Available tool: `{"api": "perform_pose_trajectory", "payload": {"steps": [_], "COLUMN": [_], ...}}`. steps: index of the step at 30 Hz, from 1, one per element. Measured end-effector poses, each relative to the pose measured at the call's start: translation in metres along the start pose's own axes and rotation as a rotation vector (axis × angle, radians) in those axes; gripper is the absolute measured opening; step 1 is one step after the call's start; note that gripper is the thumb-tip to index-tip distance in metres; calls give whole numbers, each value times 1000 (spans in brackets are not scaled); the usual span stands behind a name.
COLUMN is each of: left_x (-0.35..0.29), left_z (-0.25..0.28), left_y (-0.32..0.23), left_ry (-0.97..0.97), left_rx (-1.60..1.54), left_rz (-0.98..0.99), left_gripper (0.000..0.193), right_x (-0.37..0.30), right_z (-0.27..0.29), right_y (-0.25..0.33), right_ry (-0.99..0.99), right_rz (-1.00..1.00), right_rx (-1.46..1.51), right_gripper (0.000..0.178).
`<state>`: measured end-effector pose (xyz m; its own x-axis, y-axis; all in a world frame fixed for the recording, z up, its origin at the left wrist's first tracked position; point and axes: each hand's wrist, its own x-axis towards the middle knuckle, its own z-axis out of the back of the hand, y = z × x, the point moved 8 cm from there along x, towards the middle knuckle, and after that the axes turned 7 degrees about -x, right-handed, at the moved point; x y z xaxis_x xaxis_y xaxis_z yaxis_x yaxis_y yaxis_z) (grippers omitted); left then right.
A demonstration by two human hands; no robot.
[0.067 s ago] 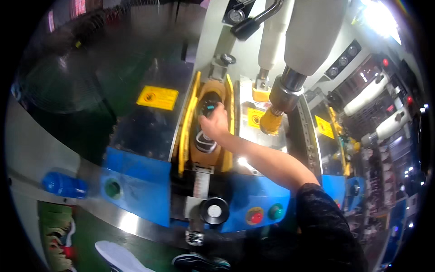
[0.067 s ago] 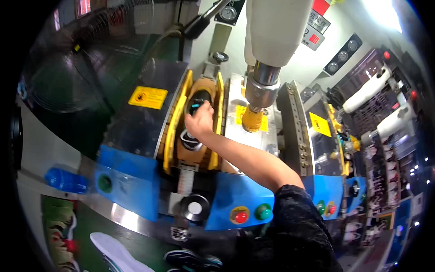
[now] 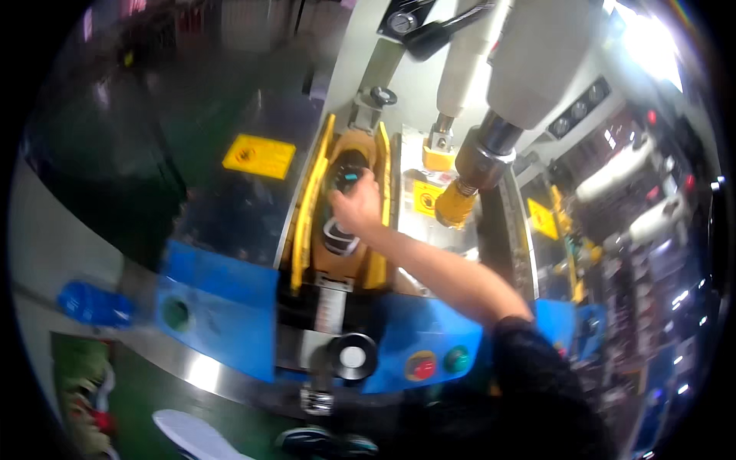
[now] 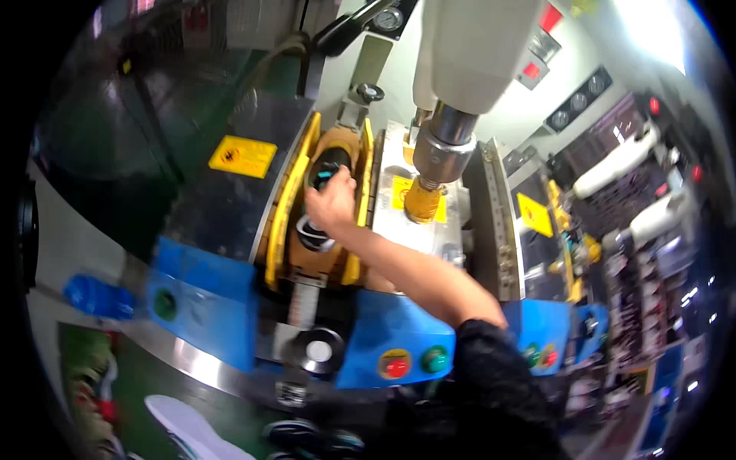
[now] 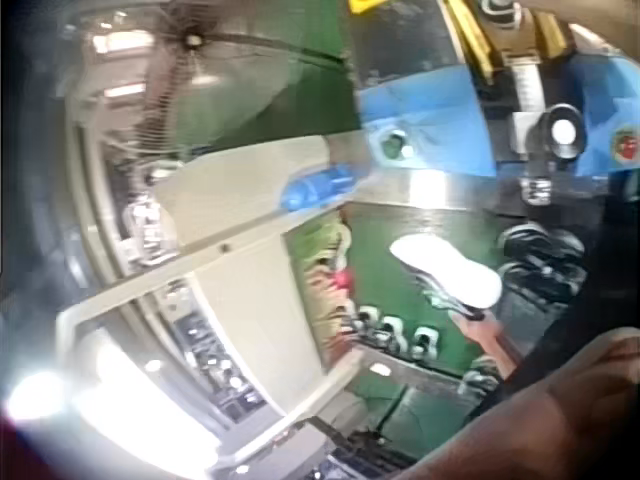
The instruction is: The person assembles shoes by placing them into a heating or pressing machine and then placing them under a cleaning brush before setting them on a table.
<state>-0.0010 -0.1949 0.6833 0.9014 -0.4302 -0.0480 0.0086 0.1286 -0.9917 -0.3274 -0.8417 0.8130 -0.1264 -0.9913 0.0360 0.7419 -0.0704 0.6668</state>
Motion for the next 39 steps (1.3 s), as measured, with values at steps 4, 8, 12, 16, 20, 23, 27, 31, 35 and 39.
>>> {"api": "perform_pose_trajectory", "payload": {"steps": [4,8,12,16,20,23,27,31,35,39], "left_x": [-71,-55,-57,-113,-164,-190,-272,-365,-346,-340], "left_z": [-12,-155,-110,-119,-137,-111,-154,-188,-189,-126], "left_y": [23,-163,-196,-109,-128,-114,-154,-216,-237,-233], "left_ry": [-136,133,62,-4,-20,66,310,543,928,630], "left_rx": [-202,289,-57,-778,-661,-604,-301,-425,-98,-299], "left_rz": [329,-324,-295,376,329,178,193,28,-222,-386], "left_gripper": [47,32,52,52,59,59,56,69,78,34], "right_x": [-5,13,-133,-290,-312,-338,-402,-477,-525,-585], "right_z": [8,43,72,177,170,188,157,142,170,153], "right_y": [-3,-41,73,-61,-126,-99,-142,-158,-187,-170], "right_ry": [-102,-20,80,51,336,373,1017,1502,1719,1692], "right_rz": [-63,43,798,894,756,637,166,-272,-447,-598], "right_rx": [-67,-207,-245,-496,-654,-138,836,1201,1060,851], "right_gripper": [64,67,73,84,92,91,83,60,68,62]}}
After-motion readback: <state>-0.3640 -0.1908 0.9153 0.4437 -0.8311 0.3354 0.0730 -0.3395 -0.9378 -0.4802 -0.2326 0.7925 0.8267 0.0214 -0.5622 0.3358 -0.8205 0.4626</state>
